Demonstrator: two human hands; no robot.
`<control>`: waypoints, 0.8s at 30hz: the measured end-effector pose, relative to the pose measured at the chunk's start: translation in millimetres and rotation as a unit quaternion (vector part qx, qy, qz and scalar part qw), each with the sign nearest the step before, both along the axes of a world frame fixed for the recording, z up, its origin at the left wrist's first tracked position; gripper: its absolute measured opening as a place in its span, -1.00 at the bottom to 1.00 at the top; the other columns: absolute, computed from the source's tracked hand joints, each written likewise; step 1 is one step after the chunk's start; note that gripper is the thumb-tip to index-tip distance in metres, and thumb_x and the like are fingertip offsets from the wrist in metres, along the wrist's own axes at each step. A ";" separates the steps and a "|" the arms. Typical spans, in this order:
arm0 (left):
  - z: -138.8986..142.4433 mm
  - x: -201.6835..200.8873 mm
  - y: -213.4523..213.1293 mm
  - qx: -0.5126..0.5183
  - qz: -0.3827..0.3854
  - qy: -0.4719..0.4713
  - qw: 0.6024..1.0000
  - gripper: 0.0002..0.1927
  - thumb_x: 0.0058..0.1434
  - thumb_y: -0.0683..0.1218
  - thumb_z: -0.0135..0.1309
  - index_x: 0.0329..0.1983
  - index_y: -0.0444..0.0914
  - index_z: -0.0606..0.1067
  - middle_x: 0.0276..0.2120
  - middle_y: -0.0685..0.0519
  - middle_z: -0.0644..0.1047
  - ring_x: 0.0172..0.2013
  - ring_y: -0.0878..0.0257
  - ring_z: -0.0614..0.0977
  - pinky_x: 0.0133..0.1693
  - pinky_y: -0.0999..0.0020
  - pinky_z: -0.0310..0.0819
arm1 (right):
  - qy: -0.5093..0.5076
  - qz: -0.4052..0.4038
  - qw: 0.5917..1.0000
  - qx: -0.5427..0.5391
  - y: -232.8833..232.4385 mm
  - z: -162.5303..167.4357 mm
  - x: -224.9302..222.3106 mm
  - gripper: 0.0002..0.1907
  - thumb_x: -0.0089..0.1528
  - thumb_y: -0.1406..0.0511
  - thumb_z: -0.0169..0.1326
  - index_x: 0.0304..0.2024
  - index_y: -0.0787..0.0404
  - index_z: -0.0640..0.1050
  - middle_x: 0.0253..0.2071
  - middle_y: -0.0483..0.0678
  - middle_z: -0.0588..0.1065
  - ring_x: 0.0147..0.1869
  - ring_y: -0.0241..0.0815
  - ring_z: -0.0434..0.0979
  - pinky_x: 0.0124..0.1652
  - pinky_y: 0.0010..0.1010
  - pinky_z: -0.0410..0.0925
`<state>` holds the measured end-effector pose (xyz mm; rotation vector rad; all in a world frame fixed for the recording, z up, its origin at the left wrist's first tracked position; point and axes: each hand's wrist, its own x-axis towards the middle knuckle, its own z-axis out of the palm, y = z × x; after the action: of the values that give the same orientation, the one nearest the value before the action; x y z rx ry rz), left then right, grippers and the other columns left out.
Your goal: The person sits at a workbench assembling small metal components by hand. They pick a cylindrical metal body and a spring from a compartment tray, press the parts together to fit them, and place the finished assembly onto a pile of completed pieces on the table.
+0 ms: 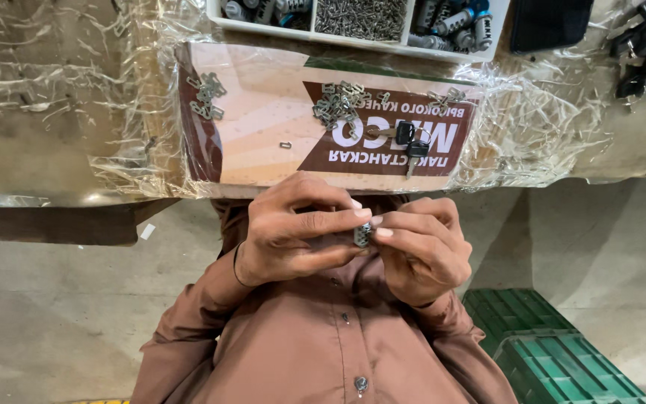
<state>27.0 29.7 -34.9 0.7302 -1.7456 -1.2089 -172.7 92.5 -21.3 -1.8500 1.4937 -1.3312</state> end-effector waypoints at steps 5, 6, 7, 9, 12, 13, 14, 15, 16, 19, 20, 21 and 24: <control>-1.3 -1.1 1.9 -0.032 0.011 -0.021 0.999 -0.55 0.07 -0.17 0.46 0.05 -0.14 0.63 -0.08 0.10 0.59 -0.11 0.20 0.65 -0.06 0.31 0.55 | 0.064 0.009 0.995 -0.080 2.5 -8.8 -0.7 -0.75 0.05 0.54 0.30 -0.24 0.25 0.65 -0.25 -0.02 0.59 -0.23 -0.10 0.43 -0.28 -0.43 0.36; -2.1 -2.0 2.3 -0.039 0.013 -0.022 0.999 -0.55 0.07 -0.17 0.46 0.05 -0.14 0.63 -0.08 0.10 0.59 -0.11 0.20 0.64 -0.06 0.31 0.55 | 0.086 0.009 0.994 -0.072 4.8 -11.2 -0.7 -0.75 0.08 0.54 0.28 -0.21 0.23 0.65 -0.23 -0.02 0.57 -0.21 -0.11 0.45 -0.25 -0.41 0.38; -3.0 -2.3 2.5 -0.038 0.021 -0.022 0.999 -0.55 0.09 -0.17 0.46 0.06 -0.14 0.63 -0.08 0.11 0.58 -0.11 0.20 0.65 -0.06 0.32 0.55 | 0.108 0.009 0.992 -0.065 7.7 -13.4 -0.7 -0.75 0.11 0.54 0.26 -0.18 0.22 0.65 -0.20 -0.01 0.56 -0.19 -0.12 0.47 -0.22 -0.39 0.39; -5.1 -2.9 2.6 -0.035 0.033 -0.019 0.999 -0.56 0.11 -0.18 0.45 0.07 -0.14 0.62 -0.06 0.11 0.58 -0.10 0.20 0.65 -0.06 0.34 0.56 | 0.016 0.012 1.000 0.011 13.8 -16.5 -2.0 -0.76 0.17 0.49 0.23 -0.11 0.24 0.62 -0.17 -0.01 0.54 -0.18 -0.20 0.49 -0.23 -0.42 0.38; -7.0 2.6 2.3 -0.038 0.005 -0.009 0.999 -0.56 0.09 -0.18 0.46 0.05 -0.15 0.63 -0.06 0.10 0.59 -0.14 0.22 0.63 -0.09 0.33 0.53 | -0.249 0.030 0.950 0.189 17.8 -17.2 -3.3 -0.74 0.25 0.38 0.21 -0.02 0.34 0.55 -0.13 0.01 0.52 -0.15 -0.33 0.49 -0.24 -0.51 0.36; -7.5 6.2 1.9 -0.030 -0.009 -0.002 1.000 -0.56 0.07 -0.18 0.45 0.04 -0.17 0.63 -0.05 0.07 0.60 -0.14 0.20 0.63 -0.09 0.31 0.53 | -0.283 0.038 0.930 0.230 16.3 -17.3 -2.4 -0.75 0.29 0.37 0.21 -0.02 0.35 0.54 -0.10 0.03 0.50 -0.09 -0.30 0.50 -0.18 -0.48 0.37; -8.5 10.4 0.7 -0.022 -0.023 0.007 0.999 -0.56 0.04 -0.19 0.44 0.03 -0.19 0.63 -0.04 0.05 0.60 -0.14 0.19 0.64 -0.09 0.29 0.53 | -0.316 0.045 0.908 0.271 14.0 -16.6 -0.6 -0.76 0.33 0.36 0.22 -0.02 0.36 0.53 -0.07 0.05 0.49 -0.03 -0.28 0.51 -0.13 -0.45 0.39; -9.2 15.4 -0.2 -0.014 -0.036 0.014 0.999 -0.56 0.02 -0.19 0.43 0.01 -0.21 0.63 -0.04 0.02 0.60 -0.13 0.17 0.64 -0.08 0.26 0.52 | -0.226 0.046 0.942 0.244 9.8 -16.3 2.6 -0.75 0.34 0.34 0.23 0.01 0.33 0.53 -0.07 0.03 0.49 -0.04 -0.26 0.51 -0.13 -0.44 0.39; -9.0 21.0 0.7 -0.005 -0.019 0.030 0.999 -0.57 0.05 -0.18 0.44 0.01 -0.22 0.62 -0.03 0.02 0.59 -0.11 0.16 0.65 -0.09 0.29 0.55 | -0.136 0.048 0.966 0.215 4.2 -17.3 7.9 -0.74 0.35 0.33 0.23 0.04 0.30 0.54 -0.06 0.01 0.49 -0.06 -0.24 0.50 -0.14 -0.43 0.39; -9.1 43.3 2.8 0.005 0.044 0.058 0.997 -0.57 0.07 -0.15 0.48 0.00 -0.26 0.61 -0.03 -0.01 0.58 -0.08 0.14 0.67 -0.13 0.33 0.61 | 0.137 0.052 0.983 0.112 -15.5 -23.3 30.6 -0.70 0.37 0.27 0.26 0.11 0.21 0.56 -0.05 -0.06 0.48 -0.10 -0.18 0.50 -0.15 -0.39 0.39; -9.4 53.6 3.1 -0.001 0.073 0.056 0.996 -0.55 0.04 -0.14 0.47 0.00 -0.27 0.60 -0.04 -0.02 0.57 -0.09 0.14 0.66 -0.13 0.32 0.61 | 0.226 0.053 0.970 0.075 -20.2 -24.8 38.7 -0.69 0.38 0.25 0.26 0.14 0.18 0.57 -0.05 -0.09 0.48 -0.11 -0.16 0.50 -0.15 -0.38 0.39; -9.9 63.6 3.6 -0.007 0.102 0.054 0.993 -0.53 0.02 -0.13 0.47 0.00 -0.29 0.60 -0.04 -0.02 0.57 -0.10 0.13 0.66 -0.14 0.31 0.61 | 0.248 0.062 0.964 0.069 -23.7 -26.3 46.5 -0.63 0.35 0.21 0.28 0.15 0.19 0.57 -0.07 -0.07 0.46 -0.13 -0.14 0.48 -0.18 -0.36 0.38; -12.7 87.3 4.4 -0.006 0.150 0.039 0.988 -0.55 0.04 -0.18 0.49 0.00 -0.29 0.60 -0.04 -0.01 0.57 -0.15 0.16 0.65 -0.16 0.35 0.56 | 0.311 0.085 0.945 0.047 -33.8 -32.3 59.9 -0.49 0.28 0.12 0.34 0.19 0.22 0.58 -0.12 -0.04 0.42 -0.17 -0.09 0.42 -0.22 -0.29 0.36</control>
<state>114.3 34.0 -47.6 0.8902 -1.5141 -1.0055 -112.8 58.6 -53.6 -2.4023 1.5867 -0.5988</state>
